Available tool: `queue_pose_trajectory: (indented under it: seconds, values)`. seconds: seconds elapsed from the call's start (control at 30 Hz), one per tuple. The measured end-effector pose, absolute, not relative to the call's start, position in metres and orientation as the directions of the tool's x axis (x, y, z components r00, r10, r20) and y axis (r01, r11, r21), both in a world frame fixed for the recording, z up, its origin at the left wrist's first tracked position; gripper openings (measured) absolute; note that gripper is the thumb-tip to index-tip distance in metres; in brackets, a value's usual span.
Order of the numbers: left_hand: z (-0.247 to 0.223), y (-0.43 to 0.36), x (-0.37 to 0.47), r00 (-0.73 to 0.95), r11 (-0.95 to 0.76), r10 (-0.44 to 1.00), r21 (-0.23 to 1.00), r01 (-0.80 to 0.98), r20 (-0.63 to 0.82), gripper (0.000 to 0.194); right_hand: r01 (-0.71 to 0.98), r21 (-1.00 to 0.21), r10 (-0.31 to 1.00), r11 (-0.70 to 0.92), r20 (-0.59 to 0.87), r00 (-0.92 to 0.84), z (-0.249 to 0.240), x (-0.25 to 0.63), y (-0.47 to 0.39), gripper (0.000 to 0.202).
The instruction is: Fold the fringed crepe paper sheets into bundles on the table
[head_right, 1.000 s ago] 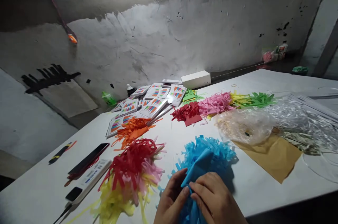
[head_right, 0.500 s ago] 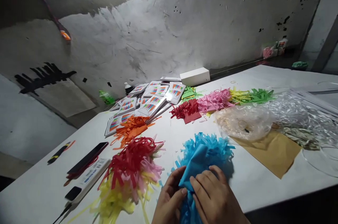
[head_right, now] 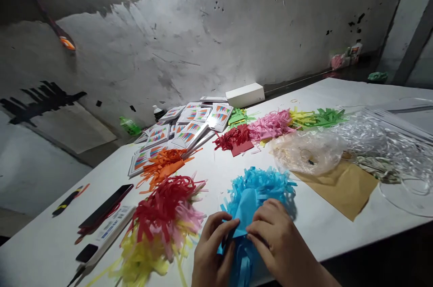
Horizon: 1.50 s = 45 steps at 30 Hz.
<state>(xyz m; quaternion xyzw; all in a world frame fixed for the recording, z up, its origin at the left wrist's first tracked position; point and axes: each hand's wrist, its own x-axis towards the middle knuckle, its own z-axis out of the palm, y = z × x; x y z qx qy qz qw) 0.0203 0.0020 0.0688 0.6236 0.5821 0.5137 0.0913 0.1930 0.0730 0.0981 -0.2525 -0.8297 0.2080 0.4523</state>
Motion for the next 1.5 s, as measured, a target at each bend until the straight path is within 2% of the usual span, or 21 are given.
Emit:
queue_pose_trajectory:
  seconds: [0.1, 0.17, 0.23, 0.37, 0.47, 0.57, 0.63, 0.77, 0.9, 1.0, 1.17, 1.5]
  values:
    - [0.075, 0.004, 0.014, -0.116, -0.318, 0.837, 0.648, 0.692, 0.535, 0.035, 0.234, -0.658, 0.638, 0.716, 0.480, -0.602, 0.106, 0.198, 0.080, 0.017]
    - [0.079, 0.006, 0.011, -0.067, -0.328, 0.847, 0.617, 0.716, 0.528, 0.037, 0.273, -0.641, 0.631, 0.718, 0.434, -0.643, 0.111, 0.199, 0.083, 0.020]
    - [0.081, 0.007, 0.009, -0.029, -0.326, 0.861, 0.596, 0.734, 0.507, 0.038, 0.310, -0.530, 0.587, 0.789, 0.502, -0.635, 0.112, 0.197, 0.083, 0.023]
    - [0.084, 0.009, 0.008, -0.010, -0.301, 0.885, 0.588, 0.751, 0.465, 0.035, 0.417, -0.214, 0.438, 0.883, 0.694, -0.571, 0.109, 0.189, 0.078, 0.025]
    - [0.088, 0.011, 0.008, -0.010, -0.298, 0.885, 0.581, 0.757, 0.466, 0.031, 0.461, -0.153, 0.426, 0.874, 0.697, -0.577, 0.105, 0.185, 0.072, 0.020]
    - [0.092, 0.012, 0.009, 0.001, -0.312, 0.875, 0.562, 0.766, 0.484, 0.031, 0.441, -0.208, 0.445, 0.873, 0.709, -0.547, 0.100, 0.184, 0.070, 0.022]
    - [0.095, 0.012, 0.008, 0.021, -0.316, 0.877, 0.543, 0.778, 0.480, 0.032, 0.394, -0.316, 0.493, 0.863, 0.698, -0.520, 0.098, 0.184, 0.072, 0.025]
    - [0.096, 0.011, 0.005, 0.072, -0.325, 0.874, 0.466, 0.823, 0.481, 0.033, 0.302, -0.529, 0.601, 0.793, 0.601, -0.527, 0.096, 0.187, 0.078, 0.022]
    - [0.097, 0.012, 0.003, 0.061, -0.347, 0.826, 0.421, 0.838, 0.560, 0.020, 0.282, -0.665, 0.686, 0.692, 0.482, -0.546, 0.099, 0.190, 0.087, 0.020]
    - [0.104, 0.013, 0.003, 0.117, -0.390, 0.812, 0.383, 0.837, 0.571, 0.019, 0.228, -0.738, 0.686, 0.635, 0.404, -0.605, 0.102, 0.192, 0.095, 0.021]
    - [0.111, 0.017, 0.001, 0.168, -0.417, 0.819, 0.367, 0.832, 0.549, 0.017, 0.198, -0.746, 0.655, 0.636, 0.386, -0.650, 0.103, 0.194, 0.098, 0.019]
    - [0.114, 0.018, -0.002, 0.202, -0.419, 0.859, 0.421, 0.805, 0.470, 0.019, 0.199, -0.551, 0.531, 0.811, 0.549, -0.645, 0.100, 0.194, 0.091, 0.020]
